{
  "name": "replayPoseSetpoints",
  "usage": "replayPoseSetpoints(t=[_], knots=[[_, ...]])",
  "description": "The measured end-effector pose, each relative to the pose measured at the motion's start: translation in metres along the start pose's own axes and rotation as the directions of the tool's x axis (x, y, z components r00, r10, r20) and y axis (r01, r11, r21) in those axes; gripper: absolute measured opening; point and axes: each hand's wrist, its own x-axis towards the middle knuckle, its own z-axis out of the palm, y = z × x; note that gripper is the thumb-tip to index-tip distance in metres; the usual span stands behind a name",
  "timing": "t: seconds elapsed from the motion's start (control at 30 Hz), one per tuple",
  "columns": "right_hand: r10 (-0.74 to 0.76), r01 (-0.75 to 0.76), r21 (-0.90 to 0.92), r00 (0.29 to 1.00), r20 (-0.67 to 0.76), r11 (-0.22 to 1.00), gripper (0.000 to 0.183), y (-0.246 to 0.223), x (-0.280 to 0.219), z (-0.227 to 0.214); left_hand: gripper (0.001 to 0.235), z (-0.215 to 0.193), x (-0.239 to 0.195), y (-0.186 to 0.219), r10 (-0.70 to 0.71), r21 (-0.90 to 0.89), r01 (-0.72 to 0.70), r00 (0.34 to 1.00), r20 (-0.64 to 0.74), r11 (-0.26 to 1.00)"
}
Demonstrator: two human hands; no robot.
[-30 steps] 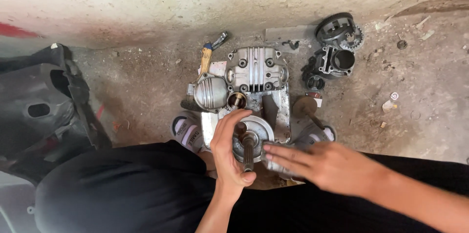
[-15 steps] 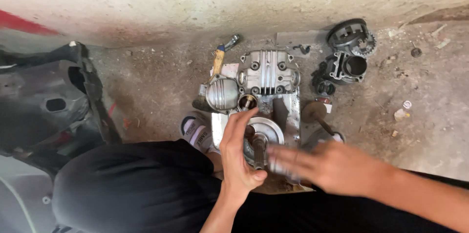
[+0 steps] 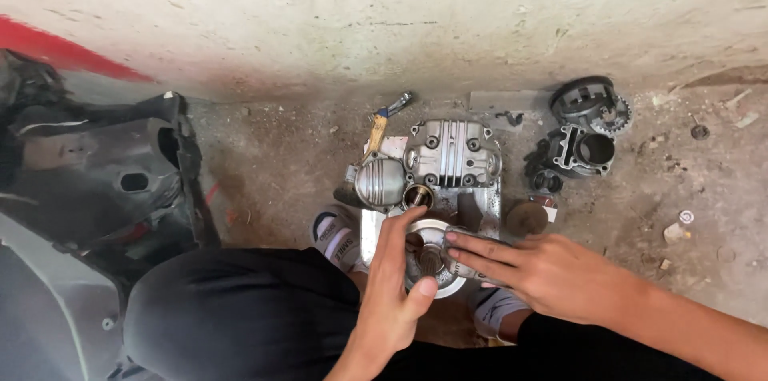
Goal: The person sands a metallic motorcycle engine component with sandpaper while sitting on the floor.
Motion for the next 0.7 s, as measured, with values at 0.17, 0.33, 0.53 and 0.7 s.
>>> replayPoseSetpoints(t=[0.17,0.33,0.53,0.7], knots=[[0.047,-0.047,0.025,0.999,0.012,0.999,0.078,-0.002,-0.003,0.003,0.091,0.002,-0.005,0.002,0.013,0.041,-0.014,1.000,0.013,0.999],[-0.031,0.034,0.020,0.990,-0.134,0.999,0.091,-0.006,-0.010,0.005,0.082,0.008,-0.006,-0.002,0.063,0.062,-0.061,0.997,-0.031,0.996],[0.028,-0.035,-0.030,0.976,-0.214,0.999,0.064,-0.027,-0.008,0.009,0.061,0.006,-0.009,-0.004,0.093,0.123,-0.087,0.995,-0.039,0.989],[0.220,-0.220,-0.020,0.975,-0.014,0.975,0.079,-0.052,-0.007,-0.011,0.053,0.002,-0.012,-0.009,0.100,0.171,-0.096,0.995,-0.012,0.981]])
